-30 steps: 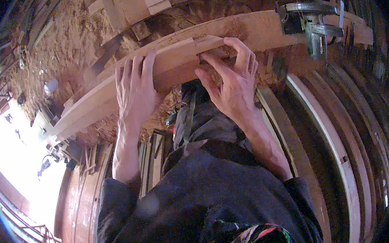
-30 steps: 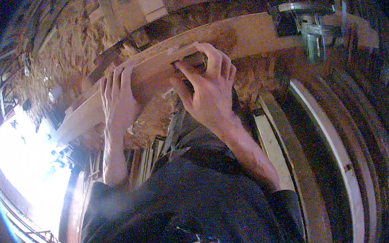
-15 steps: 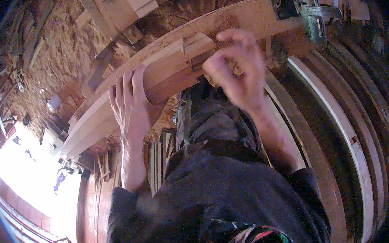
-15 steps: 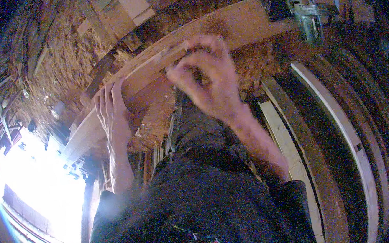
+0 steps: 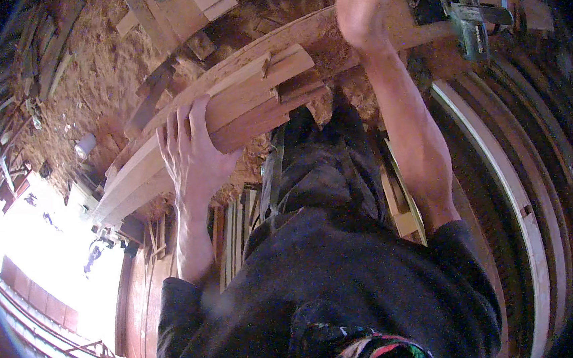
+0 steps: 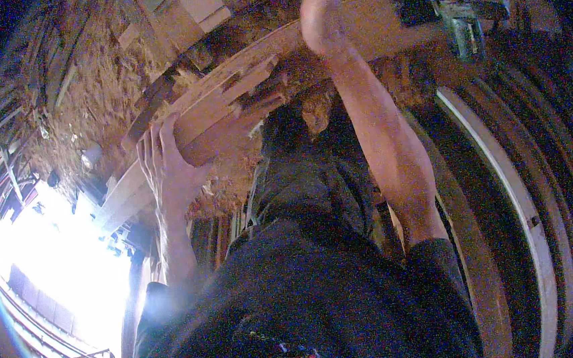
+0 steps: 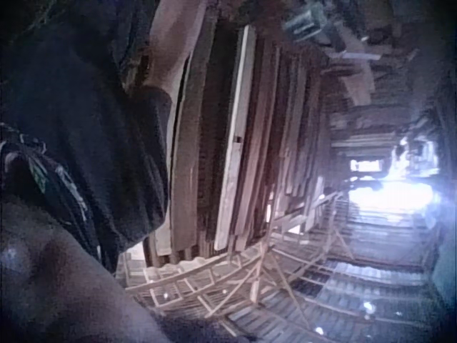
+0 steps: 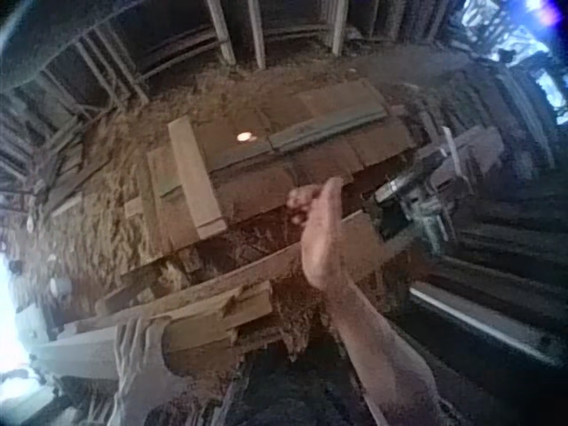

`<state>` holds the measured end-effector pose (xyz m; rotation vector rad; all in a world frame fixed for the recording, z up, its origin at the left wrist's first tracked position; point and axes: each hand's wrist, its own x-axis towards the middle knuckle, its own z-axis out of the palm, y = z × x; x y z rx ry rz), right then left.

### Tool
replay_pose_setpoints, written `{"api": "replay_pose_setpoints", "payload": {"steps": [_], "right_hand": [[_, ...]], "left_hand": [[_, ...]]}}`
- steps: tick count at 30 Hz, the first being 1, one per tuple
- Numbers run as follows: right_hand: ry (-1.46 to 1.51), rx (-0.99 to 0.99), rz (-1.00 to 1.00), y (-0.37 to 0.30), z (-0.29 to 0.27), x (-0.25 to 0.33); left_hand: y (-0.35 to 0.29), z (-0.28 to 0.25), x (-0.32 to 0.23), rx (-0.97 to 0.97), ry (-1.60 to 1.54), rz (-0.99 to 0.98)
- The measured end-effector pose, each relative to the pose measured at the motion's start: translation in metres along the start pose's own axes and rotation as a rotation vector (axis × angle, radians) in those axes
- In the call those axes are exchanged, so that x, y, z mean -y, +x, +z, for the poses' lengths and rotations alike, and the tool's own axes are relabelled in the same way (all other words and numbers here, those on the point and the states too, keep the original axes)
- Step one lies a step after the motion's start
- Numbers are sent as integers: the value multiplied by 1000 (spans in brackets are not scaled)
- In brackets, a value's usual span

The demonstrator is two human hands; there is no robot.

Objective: The person positions a wooden plank on a workbench, uses a circular saw to cut the plank, and then uses a pencil and ruler to mark measurements on the wood. The person repeats the cutting and measuring process on additional pieces of wood.

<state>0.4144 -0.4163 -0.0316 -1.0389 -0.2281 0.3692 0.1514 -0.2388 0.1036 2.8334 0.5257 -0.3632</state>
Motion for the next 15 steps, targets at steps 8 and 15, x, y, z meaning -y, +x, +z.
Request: {"api": "replay_pose_setpoints", "payload": {"steps": [8,15], "right_hand": [[-217,39,110,-29,42,-29],[-176,212,238,-34,60,-23]], "left_hand": [[2,0,2,12,-5,19],[2,-2,-3,-10,23,8]]}}
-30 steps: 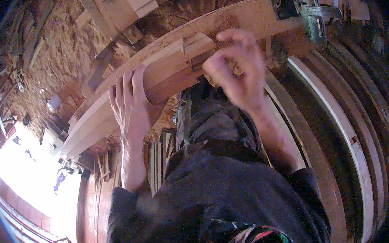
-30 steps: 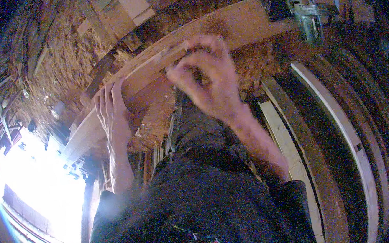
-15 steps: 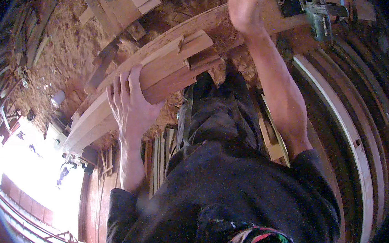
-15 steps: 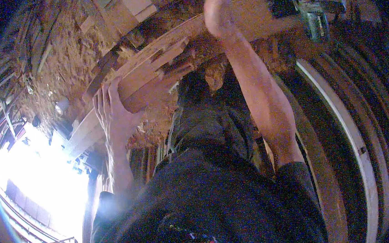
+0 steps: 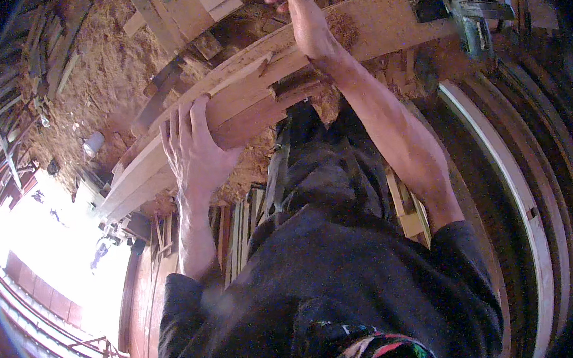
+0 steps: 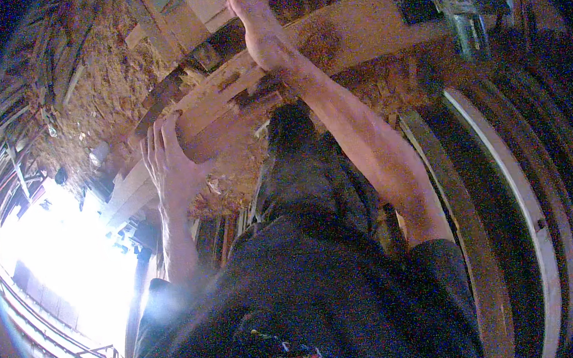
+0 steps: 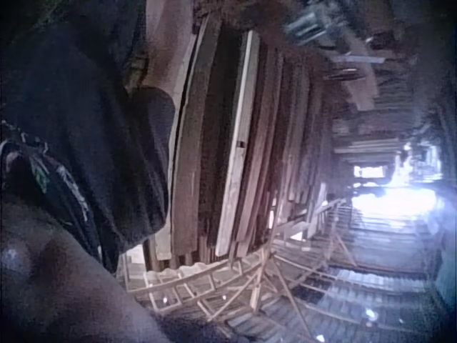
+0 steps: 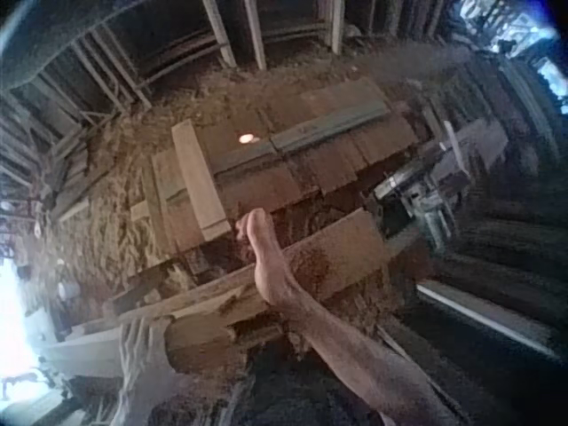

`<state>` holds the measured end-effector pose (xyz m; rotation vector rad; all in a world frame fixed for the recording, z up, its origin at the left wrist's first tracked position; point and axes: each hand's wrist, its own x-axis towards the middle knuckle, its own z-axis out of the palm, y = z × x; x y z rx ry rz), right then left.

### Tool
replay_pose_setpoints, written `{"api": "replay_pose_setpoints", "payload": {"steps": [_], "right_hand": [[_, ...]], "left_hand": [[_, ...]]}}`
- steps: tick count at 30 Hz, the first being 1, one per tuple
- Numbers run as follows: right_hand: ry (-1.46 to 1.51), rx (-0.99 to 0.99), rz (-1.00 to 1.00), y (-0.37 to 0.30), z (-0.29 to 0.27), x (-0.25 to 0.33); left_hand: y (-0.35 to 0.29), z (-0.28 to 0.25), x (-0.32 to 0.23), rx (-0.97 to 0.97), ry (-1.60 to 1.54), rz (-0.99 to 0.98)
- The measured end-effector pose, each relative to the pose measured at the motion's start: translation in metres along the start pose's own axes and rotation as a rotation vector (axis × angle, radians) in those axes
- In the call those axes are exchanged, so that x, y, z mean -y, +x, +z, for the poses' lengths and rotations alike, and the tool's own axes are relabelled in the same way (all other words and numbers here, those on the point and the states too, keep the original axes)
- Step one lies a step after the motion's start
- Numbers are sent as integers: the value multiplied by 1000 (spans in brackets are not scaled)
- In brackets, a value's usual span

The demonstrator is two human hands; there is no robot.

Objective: The person positions a wooden plank on a workbench, uses a circular saw to cut the plank, and then uses a pencil and ruler to mark measurements on the wood. The person repeats the cutting and measuring process on additional pieces of wood.

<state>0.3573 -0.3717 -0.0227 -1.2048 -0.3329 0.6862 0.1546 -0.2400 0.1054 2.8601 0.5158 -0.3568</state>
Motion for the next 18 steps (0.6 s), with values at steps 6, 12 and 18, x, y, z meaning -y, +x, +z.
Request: {"api": "replay_pose_setpoints", "payload": {"steps": [6,12,18], "right_hand": [[-37,14,-148,8,-1,-4],[-312,-214,-295,5,-24,-6],[121,-250,-129,-40,-4,-7]], "left_hand": [[0,5,4,-38,-17,19],[1,14,9,-78,-18,26],[-1,0,2,-42,69,35]]}}
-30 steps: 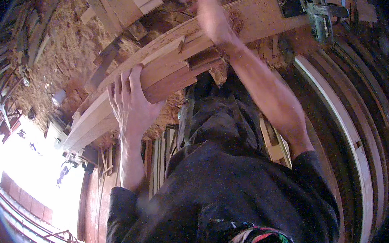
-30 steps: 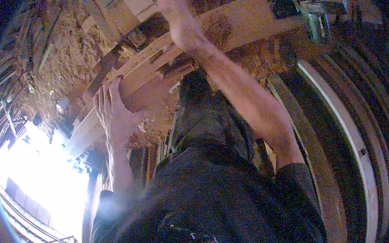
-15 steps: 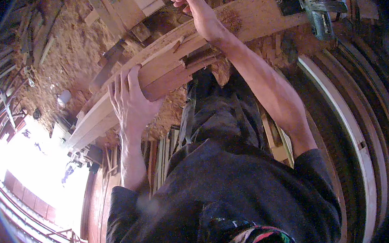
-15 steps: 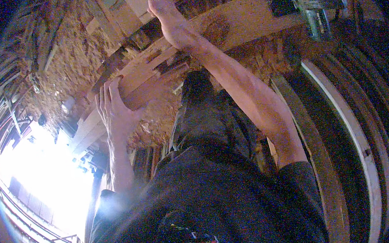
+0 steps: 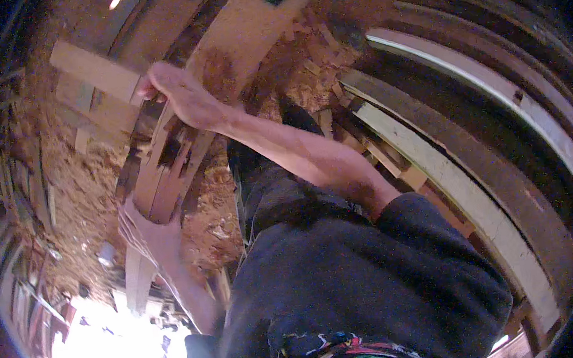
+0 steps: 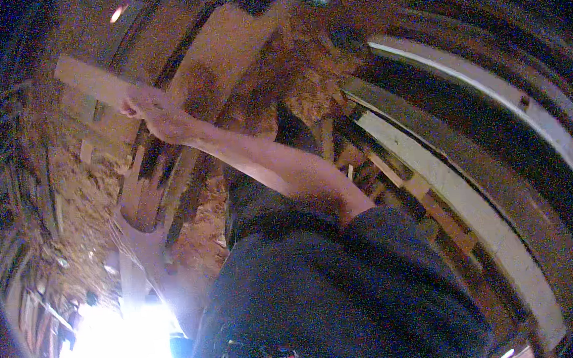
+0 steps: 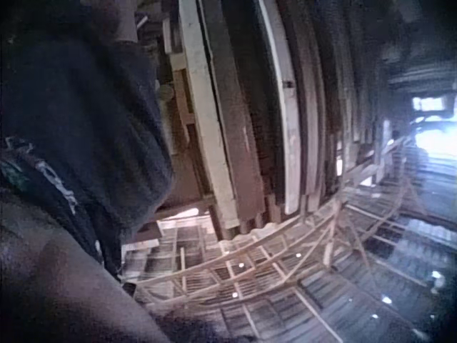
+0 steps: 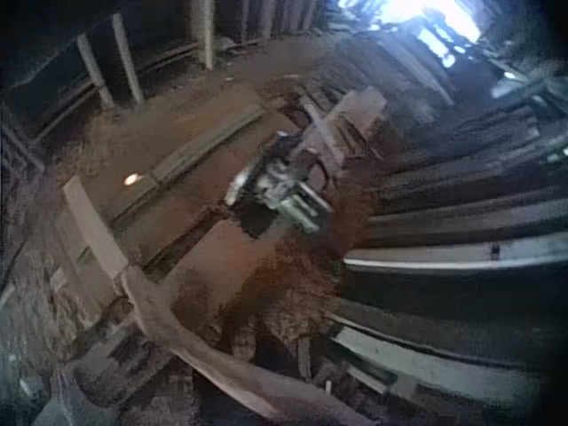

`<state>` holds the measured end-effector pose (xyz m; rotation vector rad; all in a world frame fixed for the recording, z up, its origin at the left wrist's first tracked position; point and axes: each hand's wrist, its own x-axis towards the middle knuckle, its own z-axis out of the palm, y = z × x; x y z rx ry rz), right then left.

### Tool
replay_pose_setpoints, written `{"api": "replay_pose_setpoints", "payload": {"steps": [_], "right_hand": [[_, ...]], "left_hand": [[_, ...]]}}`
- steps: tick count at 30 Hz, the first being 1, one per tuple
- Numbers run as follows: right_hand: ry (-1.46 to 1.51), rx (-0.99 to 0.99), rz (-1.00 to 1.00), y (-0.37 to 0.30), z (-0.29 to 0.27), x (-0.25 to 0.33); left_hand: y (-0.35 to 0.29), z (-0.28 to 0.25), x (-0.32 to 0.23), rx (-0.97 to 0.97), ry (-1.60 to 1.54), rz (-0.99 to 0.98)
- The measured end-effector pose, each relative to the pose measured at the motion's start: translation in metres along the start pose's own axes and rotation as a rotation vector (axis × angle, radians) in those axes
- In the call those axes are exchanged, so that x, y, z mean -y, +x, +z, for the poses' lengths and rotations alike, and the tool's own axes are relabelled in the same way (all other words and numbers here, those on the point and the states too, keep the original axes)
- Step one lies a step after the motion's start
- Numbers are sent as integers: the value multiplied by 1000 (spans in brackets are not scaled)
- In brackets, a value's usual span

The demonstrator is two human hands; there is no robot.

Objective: The person positions a wooden plank on a workbench, uses a circular saw to cut the plank, and then uses a pencil and ruler to mark measurements on the wood. The person repeats the cutting and measuring process on additional pieces of wood.

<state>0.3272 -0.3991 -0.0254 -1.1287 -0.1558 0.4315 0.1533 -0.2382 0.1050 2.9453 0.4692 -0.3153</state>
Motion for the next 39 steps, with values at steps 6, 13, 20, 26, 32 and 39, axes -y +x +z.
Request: {"api": "replay_pose_setpoints", "payload": {"steps": [6,13,20,26,32,39], "right_hand": [[44,-664,243,-149,-143,-51],[-819,-1160,1187,-560,-317,-160],[-771,-962,1182,-693,-264,-188],[-701,-1221,1069,-801,-312,-339],[-667,-851,1135,-770,-361,-486],[-670,-598,1513,-826,-411,-630]], "left_hand": [[11,5,-13,-199,-109,298],[37,0,-36,-66,-45,680],[31,-25,-63,67,458,471],[28,-11,-49,77,436,583],[32,-45,6,42,308,430],[25,-21,-17,71,333,164]]}}
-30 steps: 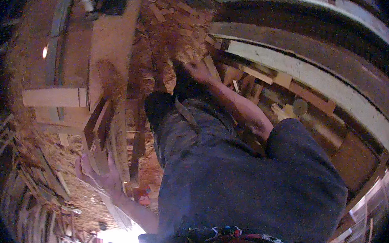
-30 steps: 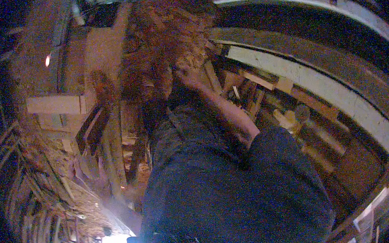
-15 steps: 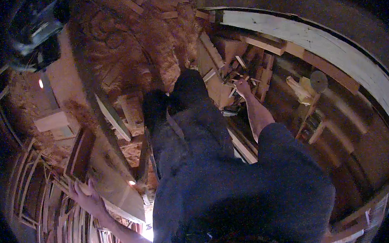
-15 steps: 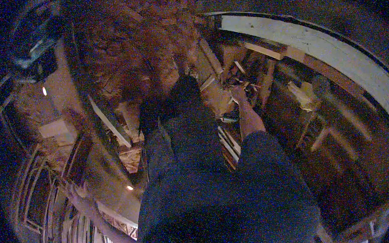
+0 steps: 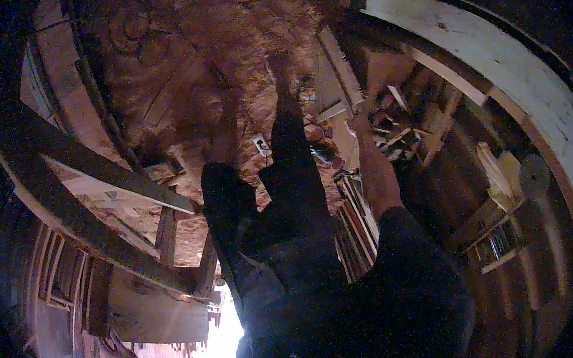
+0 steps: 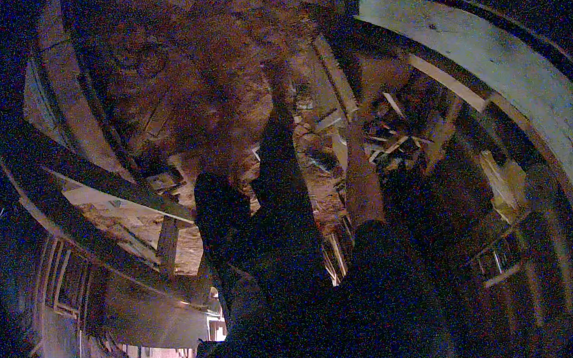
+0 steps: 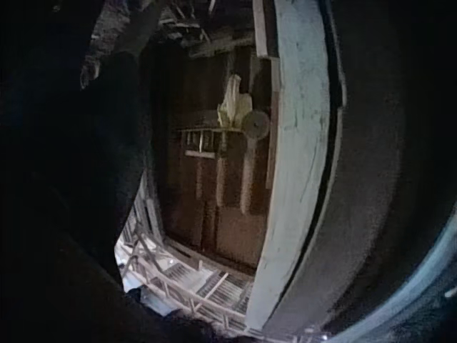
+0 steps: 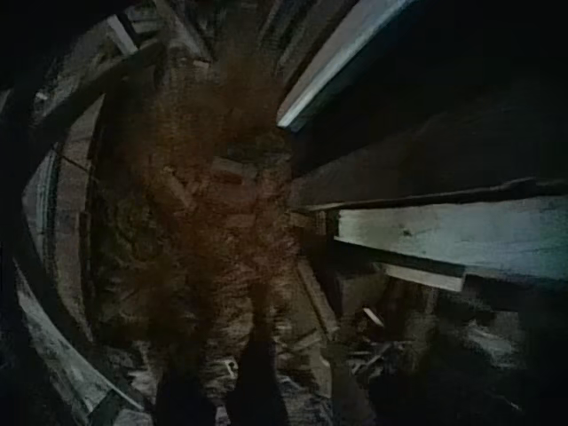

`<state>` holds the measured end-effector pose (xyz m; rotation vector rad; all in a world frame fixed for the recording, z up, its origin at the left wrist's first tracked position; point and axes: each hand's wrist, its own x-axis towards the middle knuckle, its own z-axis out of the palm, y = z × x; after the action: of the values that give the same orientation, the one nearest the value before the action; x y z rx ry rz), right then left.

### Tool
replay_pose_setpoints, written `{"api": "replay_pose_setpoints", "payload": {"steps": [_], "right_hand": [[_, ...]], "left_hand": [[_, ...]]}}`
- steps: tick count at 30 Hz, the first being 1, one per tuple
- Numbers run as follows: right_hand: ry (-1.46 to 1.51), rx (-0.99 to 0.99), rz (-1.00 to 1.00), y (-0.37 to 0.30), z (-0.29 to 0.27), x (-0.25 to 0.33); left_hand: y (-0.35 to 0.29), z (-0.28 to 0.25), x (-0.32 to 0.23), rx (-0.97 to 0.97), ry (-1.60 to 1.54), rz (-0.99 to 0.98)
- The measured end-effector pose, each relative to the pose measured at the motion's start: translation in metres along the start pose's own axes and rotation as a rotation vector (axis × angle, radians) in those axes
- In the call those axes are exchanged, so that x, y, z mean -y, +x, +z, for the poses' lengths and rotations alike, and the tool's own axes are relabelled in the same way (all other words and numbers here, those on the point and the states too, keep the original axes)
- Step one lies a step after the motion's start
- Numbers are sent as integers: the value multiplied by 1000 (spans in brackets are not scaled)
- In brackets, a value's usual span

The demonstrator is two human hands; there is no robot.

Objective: The person positions a wooden plank on a workbench, uses a circular saw to cut the plank, and then uses a pencil and ruler to mark measurements on the wood. The person repeats the cutting and measuring process on additional pieces of wood.

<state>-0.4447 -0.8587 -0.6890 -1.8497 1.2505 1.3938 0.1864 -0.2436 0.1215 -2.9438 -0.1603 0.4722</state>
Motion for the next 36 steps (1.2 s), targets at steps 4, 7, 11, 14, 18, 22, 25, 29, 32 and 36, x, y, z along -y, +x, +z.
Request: {"api": "replay_pose_setpoints", "payload": {"steps": [4,7,11,14,18,22,25,29,32,36], "right_hand": [[-72,-1,-27,28,58,31],[-129,-51,-7,31,74,-3],[-144,-149,-124,45,88,42],[-207,-334,-213,29,79,20],[-106,-481,-232,-25,42,51],[-75,-652,-451,-103,-55,113],[-455,-1021,-652,-172,-116,112],[-219,-634,-525,-242,-219,135],[46,-337,-725,-333,-336,186],[265,-483,-975,-371,-418,163]], "left_hand": [[-2,-37,46,-40,-6,-25],[10,-21,45,-21,23,-25],[-2,-51,66,-20,88,127],[15,-5,41,-12,-82,103],[31,3,43,-71,108,90],[19,10,28,-213,129,255],[22,33,-26,-300,261,303],[-3,36,-38,-347,191,183],[-5,13,-63,-379,210,255],[4,22,-65,-347,115,182]]}}
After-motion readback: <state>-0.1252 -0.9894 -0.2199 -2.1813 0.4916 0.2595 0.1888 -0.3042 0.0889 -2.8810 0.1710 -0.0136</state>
